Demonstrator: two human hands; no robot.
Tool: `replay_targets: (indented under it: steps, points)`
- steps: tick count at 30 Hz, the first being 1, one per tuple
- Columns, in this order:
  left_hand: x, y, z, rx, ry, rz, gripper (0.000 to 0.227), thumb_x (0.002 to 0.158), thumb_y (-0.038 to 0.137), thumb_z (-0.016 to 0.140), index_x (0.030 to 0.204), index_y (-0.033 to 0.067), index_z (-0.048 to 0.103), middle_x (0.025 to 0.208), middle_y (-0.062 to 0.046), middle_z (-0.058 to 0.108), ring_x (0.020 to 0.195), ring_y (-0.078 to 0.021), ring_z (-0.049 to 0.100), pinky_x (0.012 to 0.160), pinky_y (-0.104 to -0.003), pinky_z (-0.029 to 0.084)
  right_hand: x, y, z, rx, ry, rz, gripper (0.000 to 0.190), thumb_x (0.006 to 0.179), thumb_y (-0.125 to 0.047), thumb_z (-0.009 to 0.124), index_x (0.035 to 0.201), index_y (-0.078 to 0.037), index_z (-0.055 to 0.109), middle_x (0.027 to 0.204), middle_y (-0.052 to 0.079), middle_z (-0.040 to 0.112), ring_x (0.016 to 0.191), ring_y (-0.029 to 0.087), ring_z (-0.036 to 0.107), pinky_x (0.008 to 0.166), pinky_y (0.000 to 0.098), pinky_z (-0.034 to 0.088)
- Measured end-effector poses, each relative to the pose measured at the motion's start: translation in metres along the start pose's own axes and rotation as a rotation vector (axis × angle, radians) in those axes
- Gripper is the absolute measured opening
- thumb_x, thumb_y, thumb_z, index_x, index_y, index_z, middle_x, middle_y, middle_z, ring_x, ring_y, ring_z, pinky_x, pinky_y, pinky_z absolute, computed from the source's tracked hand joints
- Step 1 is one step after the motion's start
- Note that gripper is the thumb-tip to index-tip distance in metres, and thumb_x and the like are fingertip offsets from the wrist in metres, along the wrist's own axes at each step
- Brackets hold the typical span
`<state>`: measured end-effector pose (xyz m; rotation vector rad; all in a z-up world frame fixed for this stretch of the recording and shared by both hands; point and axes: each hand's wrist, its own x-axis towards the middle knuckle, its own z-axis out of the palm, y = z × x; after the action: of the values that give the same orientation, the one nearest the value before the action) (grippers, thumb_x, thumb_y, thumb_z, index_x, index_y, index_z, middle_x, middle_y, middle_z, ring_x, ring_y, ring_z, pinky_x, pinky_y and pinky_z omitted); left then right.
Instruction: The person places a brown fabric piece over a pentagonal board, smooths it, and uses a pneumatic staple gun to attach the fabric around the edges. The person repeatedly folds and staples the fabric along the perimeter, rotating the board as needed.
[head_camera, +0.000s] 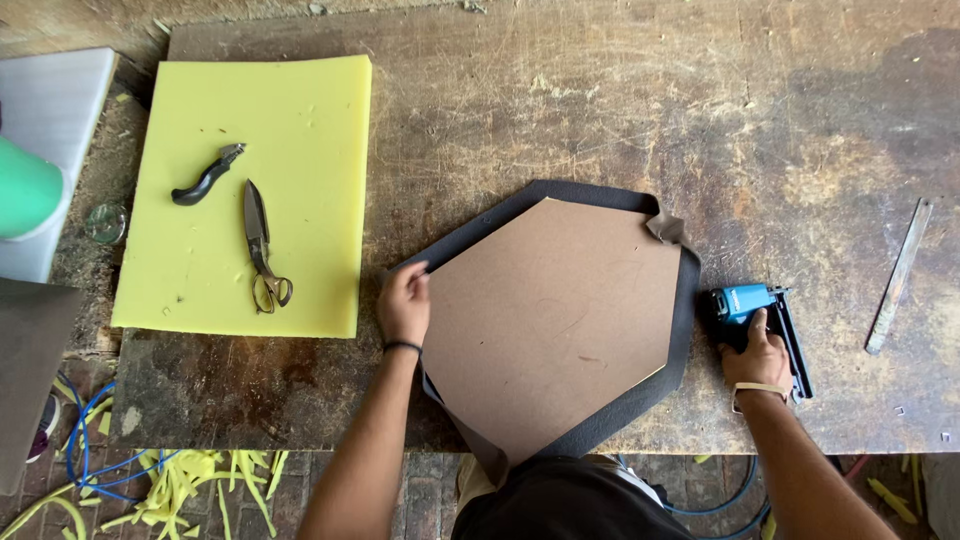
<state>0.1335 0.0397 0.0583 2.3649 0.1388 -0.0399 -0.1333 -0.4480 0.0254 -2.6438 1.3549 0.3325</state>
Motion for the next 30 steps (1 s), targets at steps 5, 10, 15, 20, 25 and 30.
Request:
replay_targets:
  steps: [5,10,15,20,25,30]
  points:
    - [0.074,0.06,0.042,-0.01,-0.284,0.479,0.025,0.093,0.006,0.065,0.113,0.0153,0.076,0.106,-0.009,0.076,0.094,-0.0246,0.073,0.081,-0.036,0.059,-0.013,-0.021,-0.014,0.003,0.161,-0.157,0.059,0.085,-0.033,0.081,0.138,-0.017,0.061,0.139,0.014,0.059,0.131,0.032,0.053,0.102,0.0459,0.051]
    - [0.123,0.087,0.084,0.363,-0.596,0.544,0.023,0.092,0.007,0.066,0.111,0.015,0.077,0.118,-0.012,0.07,0.109,-0.0304,0.066,0.094,-0.04,0.053,-0.064,-0.083,-0.021,0.251,0.196,-0.331,0.033,0.087,-0.027,0.077,0.118,-0.019,0.073,0.142,0.009,0.059,0.133,0.028,0.054,0.109,0.0406,0.051]
    - [0.181,0.082,0.088,0.196,-0.208,0.088,0.037,0.097,0.029,0.066,0.125,0.0054,0.069,0.129,-0.021,0.067,0.118,-0.0349,0.064,0.097,-0.044,0.051,-0.085,-0.12,-0.02,0.38,0.134,-0.127,0.075,0.077,-0.027,0.083,0.142,-0.008,0.05,0.141,0.019,0.054,0.13,0.035,0.051,0.107,0.0444,0.046]
    - [0.163,0.079,0.131,0.349,-0.526,0.375,0.044,0.098,0.036,0.065,0.137,0.0163,0.059,0.138,-0.013,0.063,0.114,-0.0346,0.066,0.092,-0.051,0.055,-0.07,-0.129,-0.002,0.574,-0.146,0.151,0.105,0.079,-0.028,0.085,0.16,-0.006,0.023,0.149,0.026,0.046,0.135,0.039,0.05,0.113,0.0458,0.043]
    - [0.155,0.088,0.169,0.18,-0.613,0.395,0.037,0.085,0.036,0.079,0.106,0.0069,0.071,0.102,-0.015,0.073,0.092,-0.0316,0.07,0.081,-0.045,0.055,-0.076,-0.151,0.008,0.54,0.163,0.023,0.105,0.073,-0.017,0.091,0.153,0.002,0.027,0.144,0.031,0.046,0.132,0.046,0.048,0.108,0.0503,0.042]
    - [0.164,0.113,0.125,-0.032,-0.567,0.33,0.026,0.089,0.031,0.077,0.091,0.0055,0.07,0.082,-0.014,0.071,0.074,-0.0268,0.066,0.068,-0.042,0.05,-0.062,-0.187,-0.039,0.84,0.18,0.142,0.096,0.078,-0.015,0.087,0.156,-0.007,0.031,0.134,0.023,0.055,0.117,0.035,0.062,0.1,0.0448,0.052]
